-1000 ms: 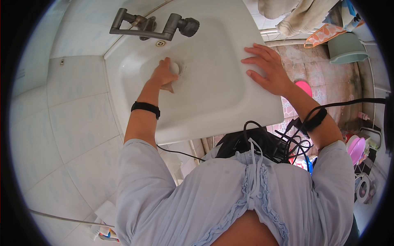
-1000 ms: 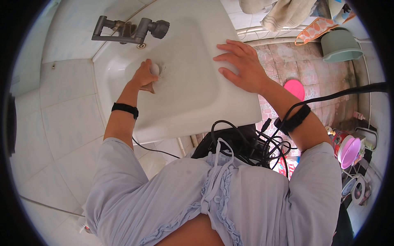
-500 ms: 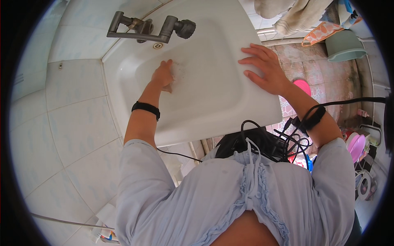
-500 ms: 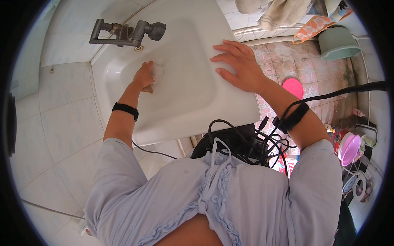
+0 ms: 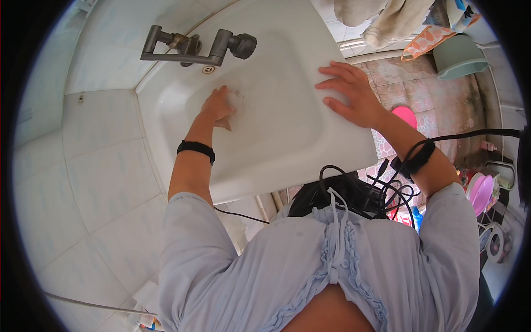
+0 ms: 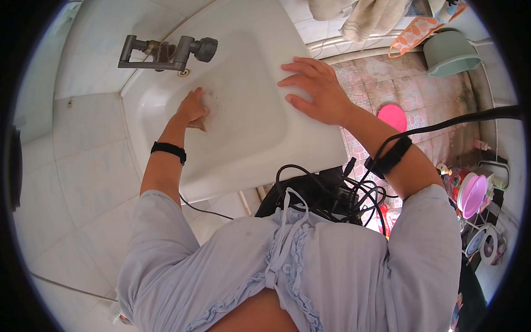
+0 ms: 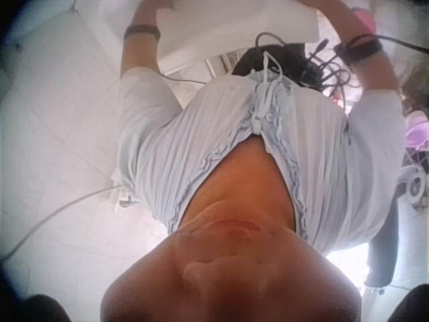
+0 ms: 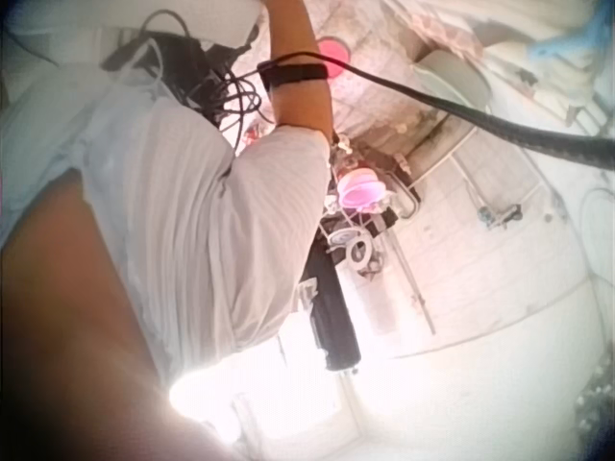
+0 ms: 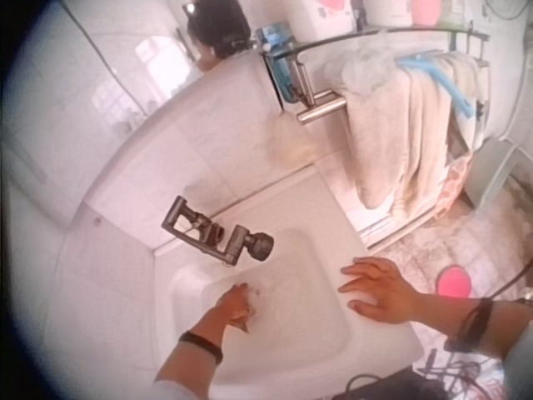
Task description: The person cleans a bathroom sink by scrubbing the ceramic surface and the faucet area using a small piece of abrasive pad, occasionally rinsing the area with water from the faucet and manipulating the drain stopper.
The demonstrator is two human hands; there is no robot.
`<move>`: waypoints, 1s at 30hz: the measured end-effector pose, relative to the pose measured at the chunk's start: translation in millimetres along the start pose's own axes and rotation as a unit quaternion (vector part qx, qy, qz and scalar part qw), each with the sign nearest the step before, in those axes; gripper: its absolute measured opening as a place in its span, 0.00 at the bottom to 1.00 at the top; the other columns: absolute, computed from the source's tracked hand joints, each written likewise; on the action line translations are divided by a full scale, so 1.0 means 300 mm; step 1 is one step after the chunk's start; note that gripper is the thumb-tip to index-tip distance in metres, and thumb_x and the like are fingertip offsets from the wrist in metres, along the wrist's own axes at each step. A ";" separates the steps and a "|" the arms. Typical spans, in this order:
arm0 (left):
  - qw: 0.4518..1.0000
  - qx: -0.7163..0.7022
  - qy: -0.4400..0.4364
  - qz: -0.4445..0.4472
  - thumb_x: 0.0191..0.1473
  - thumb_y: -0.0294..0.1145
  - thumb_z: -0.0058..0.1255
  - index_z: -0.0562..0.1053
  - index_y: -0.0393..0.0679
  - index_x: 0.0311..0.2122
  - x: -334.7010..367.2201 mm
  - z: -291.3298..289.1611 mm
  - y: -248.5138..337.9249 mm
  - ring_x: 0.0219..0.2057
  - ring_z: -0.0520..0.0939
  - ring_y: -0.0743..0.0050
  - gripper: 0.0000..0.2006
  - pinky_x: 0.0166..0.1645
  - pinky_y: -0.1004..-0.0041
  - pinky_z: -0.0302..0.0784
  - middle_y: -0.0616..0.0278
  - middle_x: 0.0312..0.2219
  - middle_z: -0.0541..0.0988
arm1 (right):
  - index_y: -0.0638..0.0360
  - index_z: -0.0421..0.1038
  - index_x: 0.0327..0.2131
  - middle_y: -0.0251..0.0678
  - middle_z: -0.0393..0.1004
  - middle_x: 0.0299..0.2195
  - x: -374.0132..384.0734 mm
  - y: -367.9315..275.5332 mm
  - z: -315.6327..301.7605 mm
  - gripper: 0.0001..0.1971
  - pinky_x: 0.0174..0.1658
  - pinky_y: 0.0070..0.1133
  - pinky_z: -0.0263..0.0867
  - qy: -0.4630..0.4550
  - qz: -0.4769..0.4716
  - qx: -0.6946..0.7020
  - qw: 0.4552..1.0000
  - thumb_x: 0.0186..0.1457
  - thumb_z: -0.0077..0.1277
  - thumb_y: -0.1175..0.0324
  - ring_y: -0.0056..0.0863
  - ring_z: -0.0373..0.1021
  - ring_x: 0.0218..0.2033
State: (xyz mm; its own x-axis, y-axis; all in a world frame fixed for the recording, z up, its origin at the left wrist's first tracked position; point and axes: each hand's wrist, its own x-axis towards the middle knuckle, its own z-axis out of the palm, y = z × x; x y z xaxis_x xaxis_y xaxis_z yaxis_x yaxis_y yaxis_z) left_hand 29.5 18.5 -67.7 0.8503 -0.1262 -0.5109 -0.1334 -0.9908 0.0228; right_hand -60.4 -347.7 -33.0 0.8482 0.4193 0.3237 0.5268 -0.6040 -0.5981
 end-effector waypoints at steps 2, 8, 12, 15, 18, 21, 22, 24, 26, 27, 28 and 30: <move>0.998 -0.038 -0.031 -0.035 0.36 0.36 0.56 0.58 0.46 0.52 0.011 0.014 -0.012 0.49 0.66 0.51 0.34 0.51 0.63 0.64 0.50 0.48 0.62 | 0.46 0.69 0.38 0.28 0.60 0.50 0.000 -0.004 -0.001 0.13 0.55 0.32 0.45 -0.003 0.001 0.001 1.000 0.45 0.49 0.66 0.32 0.50 0.56; 0.990 -0.109 -0.080 0.038 0.35 0.36 0.58 0.61 0.43 0.50 0.026 0.026 -0.044 0.46 0.69 0.54 0.33 0.49 0.65 0.65 0.48 0.43 0.68 | 0.46 0.69 0.38 0.28 0.61 0.50 0.004 0.006 0.022 0.13 0.55 0.33 0.45 0.008 -0.005 0.010 1.000 0.45 0.51 0.66 0.33 0.50 0.55; 0.989 -0.126 -0.079 0.024 0.34 0.37 0.59 0.64 0.43 0.48 0.042 -0.011 0.011 0.43 0.71 0.55 0.32 0.47 0.66 0.67 0.48 0.41 0.70 | 0.46 0.70 0.37 0.30 0.63 0.49 -0.022 0.056 0.044 0.13 0.54 0.33 0.47 0.067 -0.025 0.024 0.997 0.44 0.52 0.65 0.34 0.53 0.54; 0.992 -0.118 -0.030 0.029 0.32 0.40 0.60 0.64 0.40 0.48 0.062 0.057 -0.066 0.43 0.72 0.56 0.34 0.47 0.68 0.68 0.49 0.40 0.71 | 0.46 0.70 0.36 0.31 0.64 0.47 -0.024 0.056 0.069 0.13 0.54 0.33 0.47 0.085 -0.043 0.042 0.995 0.43 0.52 0.65 0.34 0.54 0.53; 0.999 0.007 -0.020 0.042 0.35 0.37 0.57 0.63 0.37 0.46 0.076 0.162 -0.203 0.41 0.73 0.57 0.30 0.45 0.68 0.69 0.49 0.38 0.73 | 0.46 0.70 0.36 0.30 0.64 0.47 -0.004 0.047 0.092 0.12 0.54 0.33 0.47 0.102 -0.070 0.086 0.989 0.42 0.52 0.65 0.34 0.54 0.53; 0.997 -0.076 0.019 0.010 0.35 0.28 0.55 0.63 0.37 0.45 0.054 0.064 -0.007 0.41 0.73 0.52 0.27 0.43 0.67 0.70 0.47 0.36 0.73 | 0.46 0.71 0.35 0.30 0.64 0.46 -0.032 0.068 0.058 0.12 0.54 0.32 0.46 0.110 -0.044 0.050 0.992 0.42 0.52 0.65 0.33 0.54 0.53; 0.996 -0.076 0.036 0.025 0.34 0.27 0.55 0.63 0.37 0.45 0.043 0.063 0.004 0.41 0.73 0.51 0.27 0.43 0.67 0.70 0.47 0.36 0.73 | 0.45 0.70 0.35 0.30 0.63 0.47 -0.033 0.067 0.055 0.12 0.54 0.33 0.46 0.103 -0.047 0.058 0.992 0.42 0.52 0.65 0.33 0.53 0.53; 0.994 -0.079 0.056 0.041 0.33 0.26 0.55 0.63 0.37 0.44 0.019 0.085 -0.018 0.41 0.73 0.51 0.28 0.43 0.66 0.70 0.46 0.37 0.73 | 0.45 0.70 0.35 0.30 0.62 0.48 -0.028 0.059 0.056 0.12 0.53 0.33 0.46 0.095 -0.051 0.063 0.992 0.43 0.52 0.66 0.32 0.53 0.54; 0.991 -0.134 0.016 0.020 0.31 0.25 0.56 0.63 0.36 0.44 0.026 0.097 -0.048 0.41 0.73 0.48 0.28 0.43 0.65 0.70 0.45 0.37 0.73 | 0.45 0.70 0.36 0.29 0.62 0.48 -0.023 0.051 0.062 0.12 0.54 0.32 0.44 0.084 -0.054 0.083 0.992 0.43 0.52 0.65 0.31 0.51 0.54; 0.991 -0.134 -0.014 0.006 0.31 0.25 0.57 0.62 0.36 0.44 0.003 0.052 -0.005 0.40 0.74 0.49 0.29 0.43 0.66 0.70 0.45 0.37 0.73 | 0.45 0.70 0.36 0.29 0.62 0.48 -0.026 0.052 0.061 0.12 0.54 0.32 0.44 0.088 -0.051 0.080 0.992 0.43 0.52 0.65 0.31 0.51 0.54; 0.991 -0.132 -0.014 0.010 0.31 0.25 0.57 0.62 0.36 0.44 0.018 0.048 -0.003 0.40 0.74 0.49 0.29 0.43 0.66 0.70 0.45 0.37 0.73 | 0.45 0.70 0.36 0.29 0.62 0.48 -0.029 0.054 0.059 0.12 0.54 0.32 0.44 0.088 -0.050 0.083 0.991 0.42 0.52 0.65 0.31 0.51 0.54; 0.985 -0.163 -0.056 0.007 0.31 0.25 0.57 0.62 0.35 0.45 0.042 0.053 -0.017 0.39 0.74 0.53 0.30 0.42 0.67 0.71 0.47 0.36 0.73 | 0.45 0.70 0.36 0.29 0.62 0.48 -0.028 0.053 0.059 0.13 0.54 0.32 0.44 0.090 -0.051 0.086 0.991 0.42 0.52 0.66 0.31 0.52 0.54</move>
State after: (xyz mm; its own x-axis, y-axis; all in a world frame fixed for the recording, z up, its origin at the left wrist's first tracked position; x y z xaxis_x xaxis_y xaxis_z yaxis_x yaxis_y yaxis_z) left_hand 32.9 22.8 -88.0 0.7863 -0.1510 -0.5991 0.0414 -0.9546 0.2950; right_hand -60.1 -349.0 -58.2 0.7956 0.3351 0.5047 0.6058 -0.4334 -0.6672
